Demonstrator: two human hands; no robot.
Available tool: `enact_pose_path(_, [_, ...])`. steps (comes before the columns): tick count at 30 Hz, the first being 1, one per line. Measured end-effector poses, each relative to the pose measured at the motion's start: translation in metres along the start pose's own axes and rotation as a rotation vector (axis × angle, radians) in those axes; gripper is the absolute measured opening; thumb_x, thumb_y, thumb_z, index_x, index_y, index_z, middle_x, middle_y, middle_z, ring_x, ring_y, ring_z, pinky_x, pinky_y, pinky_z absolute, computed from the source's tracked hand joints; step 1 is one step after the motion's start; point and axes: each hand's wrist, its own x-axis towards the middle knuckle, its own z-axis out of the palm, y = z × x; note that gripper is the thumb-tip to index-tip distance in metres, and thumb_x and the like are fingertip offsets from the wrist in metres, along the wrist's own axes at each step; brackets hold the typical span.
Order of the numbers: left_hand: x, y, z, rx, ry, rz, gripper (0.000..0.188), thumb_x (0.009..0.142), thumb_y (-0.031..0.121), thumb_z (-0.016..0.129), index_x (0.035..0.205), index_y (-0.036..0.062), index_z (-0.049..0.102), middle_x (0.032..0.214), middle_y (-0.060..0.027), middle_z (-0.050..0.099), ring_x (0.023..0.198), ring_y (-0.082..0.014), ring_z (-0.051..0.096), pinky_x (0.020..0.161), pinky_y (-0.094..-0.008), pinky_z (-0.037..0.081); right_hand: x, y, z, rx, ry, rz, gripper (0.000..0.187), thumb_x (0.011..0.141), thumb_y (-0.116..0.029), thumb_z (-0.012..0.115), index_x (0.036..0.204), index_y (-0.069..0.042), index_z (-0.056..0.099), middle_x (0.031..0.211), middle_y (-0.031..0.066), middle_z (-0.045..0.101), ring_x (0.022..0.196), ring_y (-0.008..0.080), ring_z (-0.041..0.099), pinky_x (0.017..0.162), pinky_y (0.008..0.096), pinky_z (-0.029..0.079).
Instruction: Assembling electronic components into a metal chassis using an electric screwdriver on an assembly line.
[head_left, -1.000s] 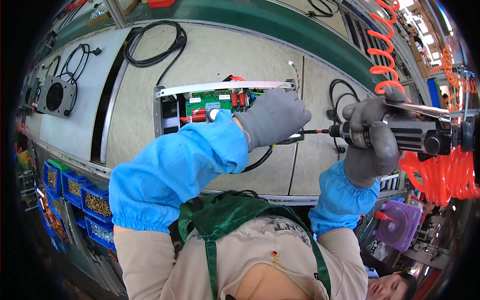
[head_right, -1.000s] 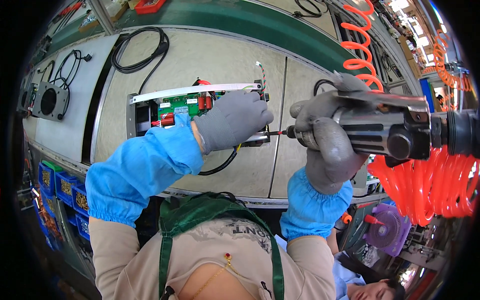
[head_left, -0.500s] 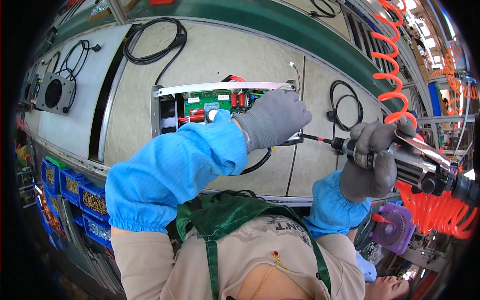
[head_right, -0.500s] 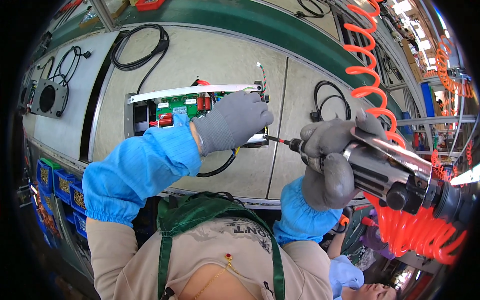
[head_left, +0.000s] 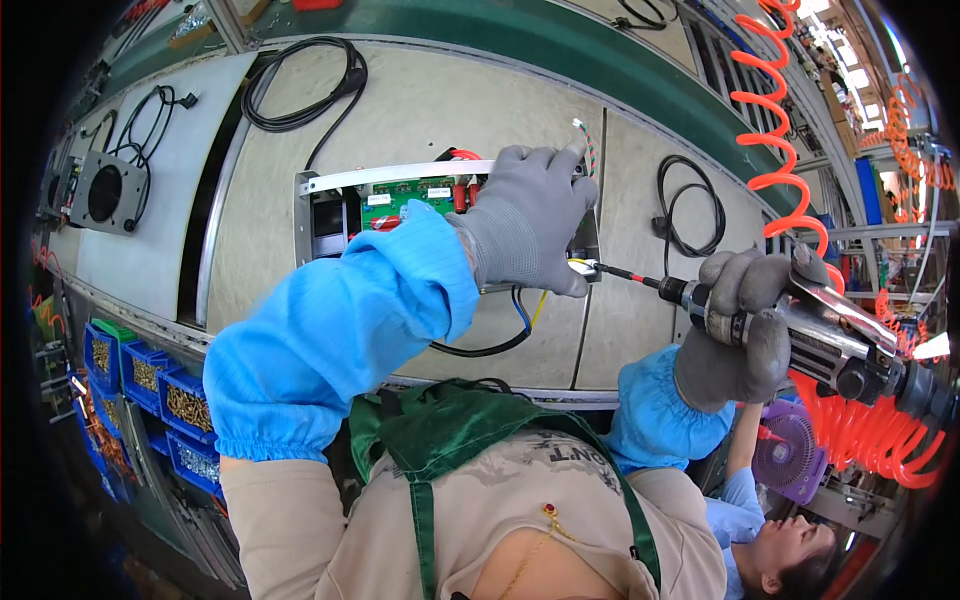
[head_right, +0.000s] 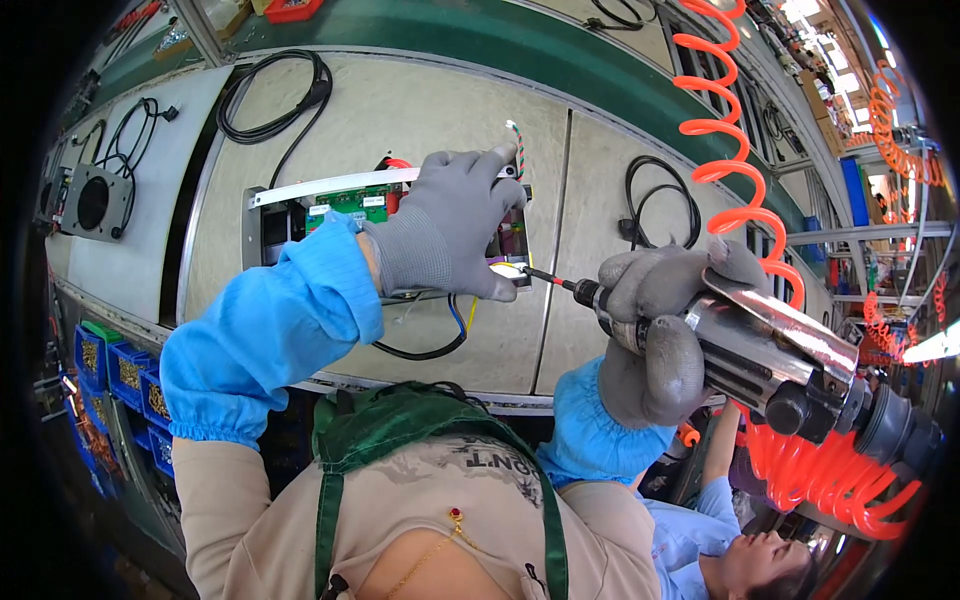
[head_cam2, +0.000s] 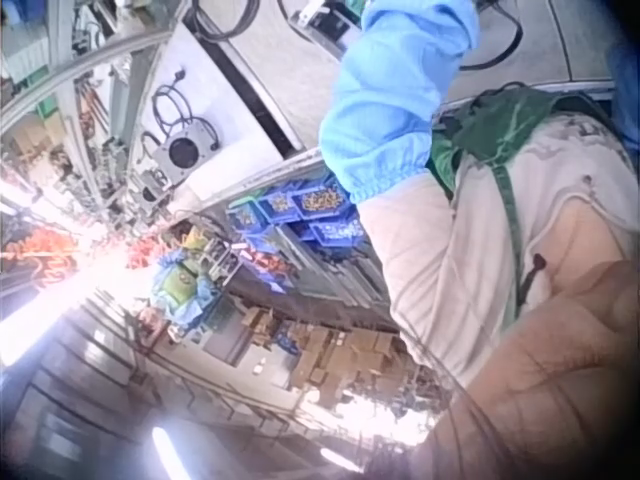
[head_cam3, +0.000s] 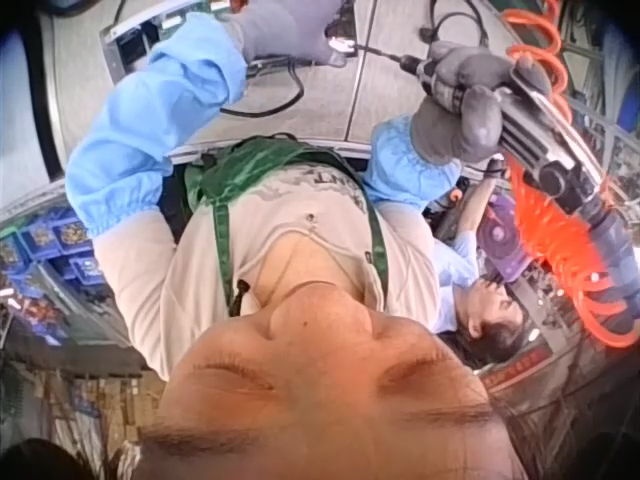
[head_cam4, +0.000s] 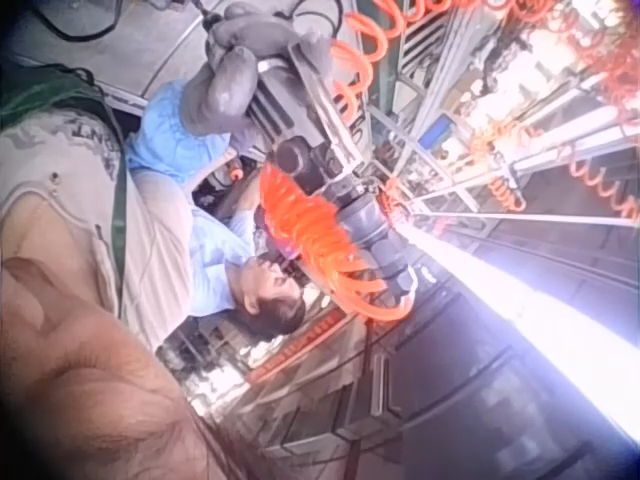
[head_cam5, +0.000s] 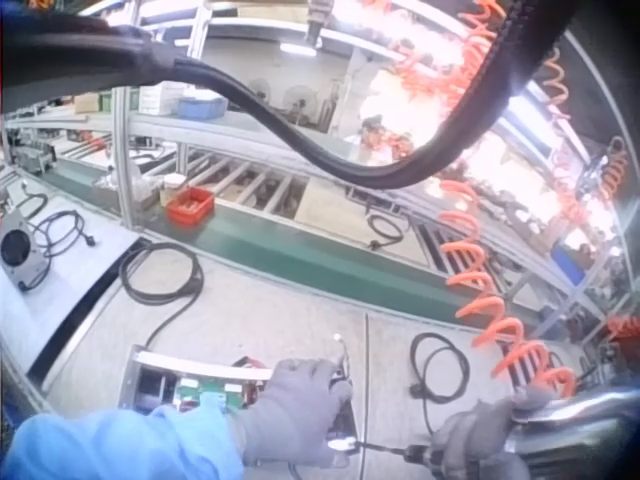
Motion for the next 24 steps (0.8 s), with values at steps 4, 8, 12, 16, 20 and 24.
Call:
enact_pose_path(4, [0.007, 0.005, -0.011, 0.063, -0.162, -0.047, 0.077, 0.060, 0.057, 0.073, 0.115, 0.0068, 0.055, 0.126, -0.0201, 0.046, 0.115, -0.0339, 0.049, 0.098, -0.0465, 0.036, 0.007, 0.001, 0.001, 0.013, -0.013, 0.049, 0.053, 0.081, -0.013, 0.059, 0.130, -0.001, 0.043, 0.062, -0.0035, 0.037, 0.053, 0.0087, 0.040, 0.065, 0.0332, 0.040])
enact_pose_path(8, [0.007, 0.007, -0.013, 0.089, -0.185, -0.067, 0.077, 0.059, 0.058, 0.074, 0.114, 0.0067, 0.055, 0.124, -0.0194, 0.047, 0.114, -0.0341, 0.050, 0.096, -0.0467, 0.037, 0.008, 0.001, 0.008, 0.010, -0.006, 0.040, 0.053, 0.079, -0.012, 0.063, 0.127, 0.000, 0.045, 0.061, -0.0011, 0.041, 0.050, 0.0117, 0.044, 0.060, 0.0347, 0.042])
enact_pose_path(12, [0.008, 0.007, -0.012, 0.081, -0.180, -0.047, 0.076, 0.059, 0.057, 0.074, 0.113, 0.0067, 0.056, 0.124, -0.0194, 0.047, 0.113, -0.0341, 0.051, 0.096, -0.0470, 0.037, 0.008, 0.001, 0.014, -0.033, 0.018, 0.023, 0.048, 0.077, -0.012, 0.068, 0.119, 0.002, 0.048, 0.056, 0.0022, 0.047, 0.048, 0.0157, 0.048, 0.057, 0.0366, 0.046])
enact_pose_path(16, [0.006, 0.007, -0.011, 0.069, -0.164, -0.042, 0.076, 0.060, 0.057, 0.074, 0.113, 0.0067, 0.056, 0.125, -0.0196, 0.047, 0.115, -0.0347, 0.050, 0.097, -0.0473, 0.036, 0.009, 0.004, 0.011, 0.003, 0.021, 0.022, 0.053, 0.078, -0.012, 0.069, 0.123, 0.003, 0.047, 0.058, 0.0022, 0.048, 0.048, 0.0156, 0.049, 0.058, 0.0368, 0.047])
enact_pose_path(20, [0.000, 0.001, -0.003, 0.044, -0.129, -0.040, 0.075, 0.061, 0.057, 0.074, 0.115, 0.0071, 0.056, 0.127, -0.0206, 0.046, 0.117, -0.0352, 0.048, 0.100, -0.0473, 0.034, 0.007, 0.006, 0.007, 0.056, 0.082, 0.064, 0.068, 0.078, -0.016, 0.070, 0.136, 0.002, 0.039, 0.060, 0.0014, 0.047, 0.049, 0.0143, 0.049, 0.060, 0.0368, 0.047])
enact_pose_path(24, [0.000, -0.009, 0.005, 0.006, 0.058, 0.029, 0.064, 0.066, 0.055, 0.071, 0.111, 0.0110, 0.062, 0.117, -0.0154, 0.053, 0.112, -0.0297, 0.052, 0.095, -0.0433, 0.038, 0.010, 0.003, 0.010, 0.007, 0.094, 0.044, 0.067, 0.078, -0.017, 0.069, 0.135, 0.001, 0.041, 0.060, 0.0011, 0.047, 0.048, 0.0139, 0.048, 0.060, 0.0374, 0.047])
